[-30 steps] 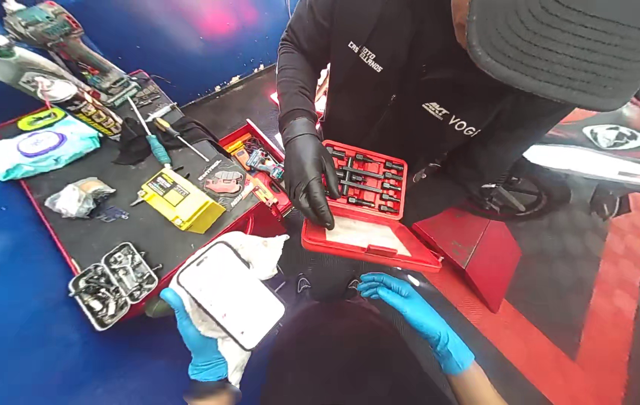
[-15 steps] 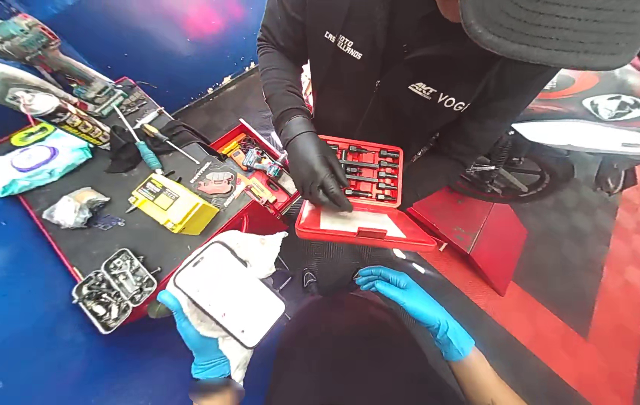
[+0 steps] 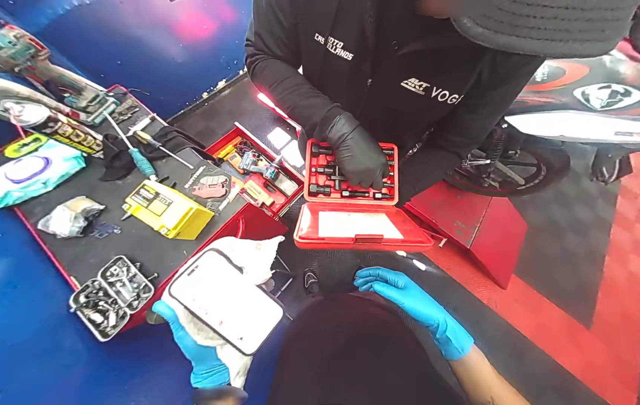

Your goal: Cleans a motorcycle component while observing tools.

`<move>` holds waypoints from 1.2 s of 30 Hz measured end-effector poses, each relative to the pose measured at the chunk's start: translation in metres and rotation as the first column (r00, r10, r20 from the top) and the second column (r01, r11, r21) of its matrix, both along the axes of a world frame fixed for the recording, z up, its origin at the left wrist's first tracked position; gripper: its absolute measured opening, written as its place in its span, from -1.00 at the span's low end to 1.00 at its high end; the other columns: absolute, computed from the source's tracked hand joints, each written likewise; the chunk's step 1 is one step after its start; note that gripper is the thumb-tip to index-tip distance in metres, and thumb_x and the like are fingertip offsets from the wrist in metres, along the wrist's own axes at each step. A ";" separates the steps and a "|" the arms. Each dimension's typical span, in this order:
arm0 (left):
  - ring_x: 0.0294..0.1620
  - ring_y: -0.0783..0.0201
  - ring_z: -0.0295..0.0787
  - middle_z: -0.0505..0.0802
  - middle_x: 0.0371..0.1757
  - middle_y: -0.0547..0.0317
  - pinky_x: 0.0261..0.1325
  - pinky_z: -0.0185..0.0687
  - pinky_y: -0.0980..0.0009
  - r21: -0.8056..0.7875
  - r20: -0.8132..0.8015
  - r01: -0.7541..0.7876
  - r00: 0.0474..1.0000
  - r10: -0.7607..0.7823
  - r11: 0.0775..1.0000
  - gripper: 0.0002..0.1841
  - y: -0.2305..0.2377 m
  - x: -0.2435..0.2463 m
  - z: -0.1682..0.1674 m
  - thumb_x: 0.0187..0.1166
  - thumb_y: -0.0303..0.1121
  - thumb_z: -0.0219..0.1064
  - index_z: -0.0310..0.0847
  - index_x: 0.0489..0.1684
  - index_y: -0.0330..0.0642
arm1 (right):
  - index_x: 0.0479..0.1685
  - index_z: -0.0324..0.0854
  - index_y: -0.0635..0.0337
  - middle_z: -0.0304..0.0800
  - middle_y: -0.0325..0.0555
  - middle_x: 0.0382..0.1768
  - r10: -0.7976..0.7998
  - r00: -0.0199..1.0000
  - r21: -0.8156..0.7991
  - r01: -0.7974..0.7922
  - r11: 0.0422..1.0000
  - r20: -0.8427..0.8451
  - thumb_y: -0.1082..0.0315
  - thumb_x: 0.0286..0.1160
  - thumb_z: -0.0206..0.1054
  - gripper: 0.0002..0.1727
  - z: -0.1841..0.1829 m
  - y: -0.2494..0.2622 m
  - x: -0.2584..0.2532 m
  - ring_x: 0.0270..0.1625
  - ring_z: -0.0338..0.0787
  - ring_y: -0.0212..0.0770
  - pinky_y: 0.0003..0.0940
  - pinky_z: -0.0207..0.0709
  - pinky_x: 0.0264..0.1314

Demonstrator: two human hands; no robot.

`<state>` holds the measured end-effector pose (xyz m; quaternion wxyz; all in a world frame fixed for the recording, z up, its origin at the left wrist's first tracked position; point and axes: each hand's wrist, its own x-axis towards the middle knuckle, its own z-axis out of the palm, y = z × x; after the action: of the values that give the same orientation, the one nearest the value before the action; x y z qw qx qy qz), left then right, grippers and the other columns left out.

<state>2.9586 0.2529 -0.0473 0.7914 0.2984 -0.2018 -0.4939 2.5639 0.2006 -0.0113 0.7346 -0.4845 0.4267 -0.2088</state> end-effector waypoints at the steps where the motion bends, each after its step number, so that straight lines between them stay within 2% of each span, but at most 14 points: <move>1: 0.60 0.11 0.54 0.67 0.52 0.01 0.61 0.47 0.02 -0.011 -0.002 0.013 1.000 -0.013 1.000 -0.33 0.000 -0.001 0.001 0.80 0.22 -0.15 0.38 0.65 -0.05 | 0.46 0.60 0.25 0.81 -0.02 0.28 0.000 1.000 0.000 0.000 1.000 -0.004 0.28 0.79 0.11 -0.59 0.000 0.001 0.000 0.34 0.79 -0.15 -0.21 0.60 0.51; 2: 0.58 0.18 0.57 0.69 0.50 0.07 0.58 0.51 0.08 0.001 0.013 0.025 1.000 -0.025 1.000 -0.33 -0.001 -0.004 0.009 0.79 0.25 -0.15 0.41 0.63 -0.01 | 0.45 0.60 0.24 0.82 -0.03 0.28 0.000 1.000 0.000 0.000 1.000 -0.008 0.28 0.79 0.11 -0.59 0.000 0.001 -0.001 0.34 0.79 -0.15 -0.20 0.60 0.51; 3: 0.47 0.29 0.67 0.77 0.41 0.19 0.48 0.63 0.19 0.058 0.022 0.016 1.000 -0.018 0.998 -0.33 -0.006 -0.012 0.027 0.73 0.31 -0.11 0.51 0.55 0.09 | 0.44 0.61 0.24 0.82 -0.02 0.27 -0.003 1.000 -0.002 0.003 1.000 -0.007 0.27 0.79 0.12 -0.60 0.000 0.001 -0.001 0.34 0.79 -0.15 -0.20 0.60 0.51; 6: 0.21 0.47 0.82 0.90 0.16 0.39 0.22 0.79 0.40 0.191 0.006 -0.042 0.999 0.042 0.981 -0.35 -0.018 -0.034 0.070 0.63 0.39 -0.09 0.67 0.29 0.19 | 0.44 0.61 0.25 0.82 -0.03 0.27 -0.007 1.000 -0.002 0.007 1.000 0.005 0.29 0.79 0.12 -0.60 0.000 0.002 -0.001 0.34 0.79 -0.16 -0.21 0.60 0.51; 9: 0.35 0.36 0.76 0.84 0.30 0.28 0.37 0.72 0.27 0.067 0.017 0.028 0.999 -0.030 0.997 -0.34 -0.013 -0.024 0.049 0.68 0.36 -0.07 0.61 0.43 0.13 | 0.44 0.61 0.25 0.82 -0.03 0.29 -0.005 1.000 -0.005 0.005 1.000 0.009 0.28 0.79 0.12 -0.60 0.000 0.002 -0.001 0.34 0.79 -0.15 -0.20 0.60 0.52; 17: 0.31 0.40 0.78 0.86 0.26 0.32 0.33 0.75 0.31 0.089 0.039 0.007 0.999 -0.011 0.996 -0.36 -0.009 -0.026 0.051 0.66 0.37 -0.05 0.64 0.38 0.17 | 0.45 0.61 0.25 0.82 -0.03 0.28 0.001 1.000 -0.014 0.000 1.000 0.027 0.29 0.79 0.12 -0.60 -0.003 0.004 -0.003 0.33 0.79 -0.14 -0.19 0.60 0.51; 21: 0.35 0.32 0.76 0.83 0.31 0.25 0.36 0.73 0.22 0.089 0.020 0.004 1.000 -0.005 0.996 -0.35 -0.004 -0.023 0.040 0.68 0.35 -0.03 0.60 0.44 0.11 | 0.44 0.61 0.24 0.82 -0.05 0.28 0.006 1.000 -0.024 -0.006 1.000 0.014 0.28 0.79 0.12 -0.60 -0.001 0.004 -0.002 0.33 0.79 -0.16 -0.20 0.60 0.50; 26: 0.32 0.37 0.77 0.85 0.27 0.30 0.35 0.73 0.26 0.119 0.048 -0.045 0.998 0.039 0.992 -0.36 -0.005 -0.024 0.045 0.71 0.34 -0.10 0.62 0.39 0.12 | 0.43 0.62 0.24 0.82 -0.05 0.28 0.001 1.000 -0.009 0.000 1.000 0.028 0.29 0.79 0.12 -0.61 -0.002 0.004 -0.003 0.33 0.79 -0.17 -0.20 0.59 0.51; 30: 0.11 0.54 0.85 0.93 0.04 0.45 0.13 0.82 0.46 0.204 0.035 -0.102 0.995 0.096 0.974 -0.38 -0.014 -0.042 0.077 0.72 0.34 -0.21 0.69 0.15 0.18 | 0.43 0.62 0.24 0.82 -0.05 0.28 0.008 1.000 -0.012 -0.008 1.000 0.017 0.29 0.79 0.12 -0.61 -0.002 0.003 -0.003 0.33 0.79 -0.17 -0.22 0.60 0.50; 32: 0.09 0.50 0.87 0.93 0.03 0.40 0.09 0.84 0.41 0.214 -0.015 -0.100 0.994 0.105 0.972 -0.35 -0.016 -0.047 0.082 0.71 0.34 -0.21 0.71 0.16 0.15 | 0.43 0.62 0.23 0.82 -0.06 0.27 0.009 1.000 -0.016 -0.009 1.000 0.012 0.28 0.79 0.12 -0.61 -0.002 0.002 -0.003 0.33 0.79 -0.17 -0.22 0.61 0.50; 33: 0.10 0.44 0.86 0.91 0.04 0.32 0.11 0.83 0.37 0.213 -0.033 -0.115 0.992 0.125 0.970 -0.34 -0.017 -0.050 0.086 0.76 0.30 -0.26 0.65 0.22 0.06 | 0.44 0.62 0.23 0.82 -0.06 0.27 0.010 1.000 -0.019 -0.010 1.000 0.013 0.27 0.79 0.12 -0.60 -0.002 0.001 -0.004 0.33 0.79 -0.17 -0.22 0.61 0.50; 34: 0.08 0.40 0.82 0.84 0.00 0.25 0.08 0.80 0.32 0.225 -0.058 -0.139 0.986 0.155 0.964 -0.35 -0.020 -0.058 0.098 0.83 0.22 -0.40 0.51 0.21 -0.06 | 0.43 0.62 0.23 0.83 -0.06 0.27 0.009 1.000 -0.019 -0.008 1.000 0.016 0.27 0.79 0.12 -0.60 -0.002 0.001 -0.004 0.32 0.79 -0.17 -0.22 0.61 0.49; 35: 0.03 0.41 0.83 0.83 -0.07 0.26 0.04 0.81 0.35 0.248 -0.078 -0.160 0.980 0.184 0.955 -0.36 -0.023 -0.066 0.112 0.85 0.16 -0.46 0.47 0.14 -0.09 | 0.43 0.62 0.24 0.82 -0.06 0.27 0.006 1.000 -0.016 -0.006 1.000 0.021 0.28 0.79 0.12 -0.60 -0.002 0.001 -0.004 0.33 0.79 -0.17 -0.22 0.61 0.49; 36: 0.00 0.44 0.85 0.86 -0.13 0.30 0.02 0.81 0.40 0.255 -0.096 -0.171 0.975 0.201 0.952 -0.38 -0.024 -0.073 0.124 0.86 0.14 -0.41 0.52 0.07 -0.09 | 0.43 0.62 0.24 0.82 -0.05 0.27 0.006 1.000 -0.013 -0.005 1.000 0.026 0.28 0.79 0.12 -0.60 -0.003 0.001 -0.004 0.33 0.79 -0.17 -0.22 0.60 0.50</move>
<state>2.8857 0.2287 0.0764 0.8021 0.3813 -0.0620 -0.4554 2.5601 0.2019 -0.0141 0.7375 -0.4877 0.4143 -0.2158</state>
